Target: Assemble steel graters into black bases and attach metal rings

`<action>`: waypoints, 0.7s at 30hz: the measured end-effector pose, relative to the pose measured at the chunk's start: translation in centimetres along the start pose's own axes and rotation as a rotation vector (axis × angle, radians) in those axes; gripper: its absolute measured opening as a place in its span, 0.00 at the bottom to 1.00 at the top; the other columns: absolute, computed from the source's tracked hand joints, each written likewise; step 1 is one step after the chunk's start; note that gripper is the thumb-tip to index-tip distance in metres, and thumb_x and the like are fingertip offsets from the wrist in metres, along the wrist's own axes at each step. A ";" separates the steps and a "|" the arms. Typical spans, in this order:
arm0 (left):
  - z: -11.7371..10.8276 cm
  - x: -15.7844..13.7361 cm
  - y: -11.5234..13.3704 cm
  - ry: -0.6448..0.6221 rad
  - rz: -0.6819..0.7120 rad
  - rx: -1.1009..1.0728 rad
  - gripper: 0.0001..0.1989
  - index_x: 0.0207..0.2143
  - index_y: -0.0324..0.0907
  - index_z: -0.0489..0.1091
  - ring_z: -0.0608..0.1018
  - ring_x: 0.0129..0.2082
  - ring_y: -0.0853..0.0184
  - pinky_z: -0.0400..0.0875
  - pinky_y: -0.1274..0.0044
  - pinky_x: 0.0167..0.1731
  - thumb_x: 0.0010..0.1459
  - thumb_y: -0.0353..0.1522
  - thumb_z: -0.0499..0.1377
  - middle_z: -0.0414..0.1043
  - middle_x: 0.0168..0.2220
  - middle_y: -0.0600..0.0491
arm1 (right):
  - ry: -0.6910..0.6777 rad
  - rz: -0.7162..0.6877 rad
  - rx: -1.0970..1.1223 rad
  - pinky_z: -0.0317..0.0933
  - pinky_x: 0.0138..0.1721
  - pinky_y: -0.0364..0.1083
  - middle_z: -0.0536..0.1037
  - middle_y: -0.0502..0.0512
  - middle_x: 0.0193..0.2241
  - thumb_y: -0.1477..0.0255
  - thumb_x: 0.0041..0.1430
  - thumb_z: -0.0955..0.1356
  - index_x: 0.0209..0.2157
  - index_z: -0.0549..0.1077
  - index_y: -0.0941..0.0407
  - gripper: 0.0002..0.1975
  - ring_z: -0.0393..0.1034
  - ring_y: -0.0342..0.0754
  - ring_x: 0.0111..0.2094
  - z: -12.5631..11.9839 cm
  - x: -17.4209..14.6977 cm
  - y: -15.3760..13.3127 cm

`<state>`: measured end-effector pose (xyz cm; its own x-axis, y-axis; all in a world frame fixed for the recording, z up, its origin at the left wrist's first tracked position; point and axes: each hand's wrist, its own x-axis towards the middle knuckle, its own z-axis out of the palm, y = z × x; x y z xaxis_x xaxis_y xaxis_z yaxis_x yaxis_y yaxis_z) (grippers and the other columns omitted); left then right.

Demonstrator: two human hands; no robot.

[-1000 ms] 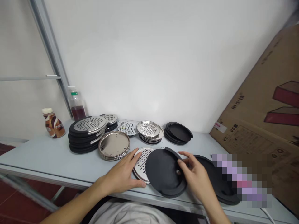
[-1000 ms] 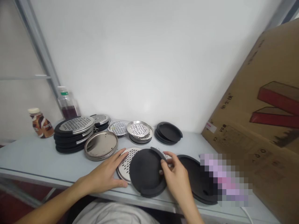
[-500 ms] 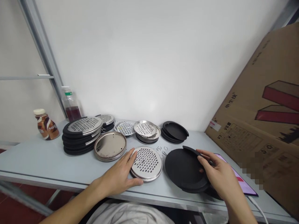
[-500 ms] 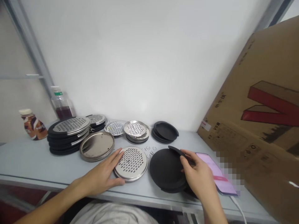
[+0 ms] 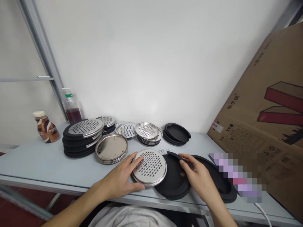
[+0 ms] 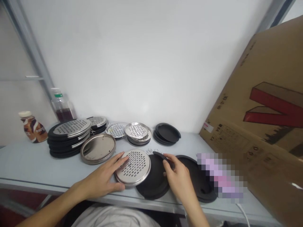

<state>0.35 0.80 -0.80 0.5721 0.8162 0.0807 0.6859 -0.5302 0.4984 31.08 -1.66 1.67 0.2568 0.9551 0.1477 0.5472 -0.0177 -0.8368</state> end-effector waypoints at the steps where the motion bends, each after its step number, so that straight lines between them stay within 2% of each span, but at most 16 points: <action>1: -0.1 0.0 0.1 -0.004 0.010 0.003 0.47 0.69 0.51 0.48 0.51 0.68 0.46 0.52 0.56 0.64 0.52 0.56 0.61 0.41 0.71 0.45 | -0.020 -0.010 0.022 0.70 0.34 0.50 0.81 0.60 0.43 0.57 0.57 0.64 0.49 0.75 0.56 0.23 0.77 0.51 0.25 0.6 -0.1 -0.1; 4: -0.2 0.0 0.2 -0.006 0.036 0.016 0.46 0.67 0.56 0.52 0.53 0.68 0.47 0.52 0.57 0.64 0.50 0.57 0.62 0.42 0.71 0.47 | -0.072 -0.048 0.060 0.70 0.38 0.51 0.79 0.62 0.47 0.55 0.60 0.62 0.51 0.74 0.57 0.25 0.78 0.51 0.29 2.3 -0.4 -0.3; 8: -0.3 0.0 0.3 0.009 0.047 -0.002 0.45 0.65 0.58 0.56 0.54 0.67 0.46 0.53 0.57 0.64 0.47 0.56 0.64 0.43 0.71 0.49 | -0.058 -0.121 0.014 0.67 0.48 0.52 0.79 0.63 0.48 0.55 0.59 0.65 0.49 0.75 0.58 0.25 0.75 0.59 0.46 3.9 -0.4 -0.4; 14: -0.1 0.2 -0.1 0.045 0.046 -0.050 0.46 0.64 0.56 0.59 0.56 0.66 0.46 0.54 0.58 0.63 0.43 0.54 0.68 0.44 0.70 0.47 | -0.024 -0.165 -0.001 0.61 0.55 0.56 0.78 0.62 0.50 0.57 0.64 0.61 0.50 0.75 0.57 0.23 0.71 0.59 0.52 5.3 -0.5 -0.2; 18: -0.1 0.3 -0.4 0.044 0.058 -0.089 0.47 0.64 0.56 0.59 0.56 0.67 0.45 0.54 0.57 0.63 0.43 0.54 0.68 0.43 0.70 0.47 | -0.047 -0.243 -0.076 0.57 0.59 0.58 0.75 0.64 0.52 0.57 0.64 0.62 0.53 0.73 0.58 0.24 0.68 0.59 0.56 5.2 -0.7 -0.2; 21: -0.2 0.3 -0.3 0.038 0.034 -0.101 0.46 0.64 0.56 0.59 0.55 0.67 0.45 0.53 0.56 0.63 0.44 0.53 0.69 0.42 0.71 0.48 | -0.178 -0.301 -0.070 0.54 0.61 0.58 0.70 0.63 0.59 0.58 0.56 0.70 0.60 0.66 0.56 0.33 0.63 0.59 0.60 3.8 -1.0 -0.2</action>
<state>0.23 1.25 -0.75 0.5755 0.8072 0.1314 0.6166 -0.5337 0.5788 27.69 -1.51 -0.29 -0.0644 0.9570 0.2828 0.6321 0.2584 -0.7305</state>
